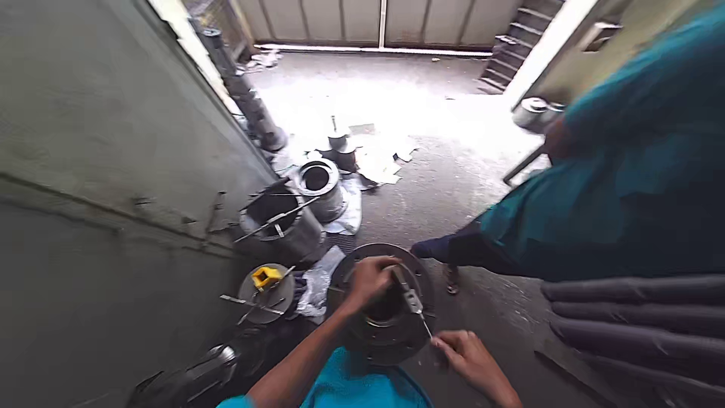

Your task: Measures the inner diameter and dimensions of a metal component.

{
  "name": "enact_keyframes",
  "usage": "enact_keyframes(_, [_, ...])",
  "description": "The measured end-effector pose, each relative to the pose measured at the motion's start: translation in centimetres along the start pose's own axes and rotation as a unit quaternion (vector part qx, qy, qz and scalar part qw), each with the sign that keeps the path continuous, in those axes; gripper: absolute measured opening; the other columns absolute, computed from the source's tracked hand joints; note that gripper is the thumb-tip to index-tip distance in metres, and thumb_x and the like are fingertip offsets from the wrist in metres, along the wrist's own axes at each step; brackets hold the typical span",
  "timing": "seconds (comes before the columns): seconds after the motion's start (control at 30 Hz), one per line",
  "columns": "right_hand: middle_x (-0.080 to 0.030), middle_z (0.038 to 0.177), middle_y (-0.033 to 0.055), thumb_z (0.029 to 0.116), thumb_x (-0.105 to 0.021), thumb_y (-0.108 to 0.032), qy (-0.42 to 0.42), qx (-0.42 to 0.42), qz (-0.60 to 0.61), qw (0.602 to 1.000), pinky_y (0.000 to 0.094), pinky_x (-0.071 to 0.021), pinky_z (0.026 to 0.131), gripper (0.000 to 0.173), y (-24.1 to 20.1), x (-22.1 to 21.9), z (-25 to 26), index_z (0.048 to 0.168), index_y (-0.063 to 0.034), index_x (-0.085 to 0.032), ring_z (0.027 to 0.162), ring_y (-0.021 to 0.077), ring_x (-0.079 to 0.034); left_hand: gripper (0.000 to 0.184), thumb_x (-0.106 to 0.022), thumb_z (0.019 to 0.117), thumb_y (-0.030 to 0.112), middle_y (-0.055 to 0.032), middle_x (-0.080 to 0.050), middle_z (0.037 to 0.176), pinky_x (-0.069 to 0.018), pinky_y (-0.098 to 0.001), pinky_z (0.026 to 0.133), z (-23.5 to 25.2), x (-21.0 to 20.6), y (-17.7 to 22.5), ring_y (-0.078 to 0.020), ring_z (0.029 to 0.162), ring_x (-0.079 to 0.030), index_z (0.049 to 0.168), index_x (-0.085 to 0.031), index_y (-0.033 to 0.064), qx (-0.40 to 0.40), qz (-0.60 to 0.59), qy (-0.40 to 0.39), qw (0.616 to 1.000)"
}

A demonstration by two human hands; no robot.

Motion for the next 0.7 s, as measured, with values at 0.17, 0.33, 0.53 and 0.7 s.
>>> enact_keyframes(0.17, [-0.074,0.082,0.0099,0.1044,-0.056,-0.019,0.076,-0.086,0.179,0.977,0.0354,-0.0622,0.068,0.025,-5.7,-8.1,1.7,0.103,0.0017,-0.071,0.07,0.0178,-0.072,0.026,-0.067,0.0895,0.01,-0.016,-0.074,0.108,-0.0523,-0.0641,0.089,4.7,-9.3,8.7,-0.0384,0.107,-0.068,0.114,-0.075,0.0092,-0.141,0.184,-0.332,0.914])
enact_keyframes(0.33, [-0.074,0.095,0.0118,0.0959,-0.066,-0.015,0.049,-0.011,0.079,0.996,0.038,-0.0585,0.087,0.023,-7.1,-8.1,3.0,0.11,0.003,-0.071,0.089,0.0189,-0.071,0.03,-0.062,0.098,0.011,-0.0102,-0.074,0.116,-0.0503,-0.0555,0.097,0.6,-6.0,6.7,-0.0338,0.114,-0.065,0.126,-0.073,0.0158,-0.268,0.148,-0.301,0.903])
enact_keyframes(0.53, [-0.076,0.105,0.0051,0.0982,-0.058,-0.028,0.355,0.167,-0.1,0.914,0.0432,-0.0602,0.078,0.028,-0.6,1.9,2.8,0.11,-0.0124,-0.079,0.089,0.0208,-0.073,0.031,-0.061,0.0997,0.025,-0.0061,-0.075,0.1,-0.0585,-0.0488,0.083,-6.0,1.9,-2.3,-0.0204,0.086,-0.072,0.127,-0.07,0.0132,-0.15,0.063,-0.174,0.971])
enact_keyframes(0.7, [-0.076,0.091,0.0107,0.1027,-0.051,-0.034,0.261,0.089,-0.133,0.952,0.0543,-0.0587,0.079,0.04,2.4,2.8,3.4,0.093,-0.0052,-0.078,0.087,0.0291,-0.074,0.025,-0.06,0.0953,0.008,-0.0037,-0.077,0.097,-0.0602,-0.0377,0.084,-6.5,1.1,-3.6,-0.014,0.088,-0.073,0.112,-0.078,0.0123,-0.144,0.035,-0.066,0.987])
Point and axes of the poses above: each hand's wrist, its own z-axis towards the middle knuckle, its own x-axis out of the back of the hand, y = z × x, the point moved 2 cm from there along z, towards the middle knuckle
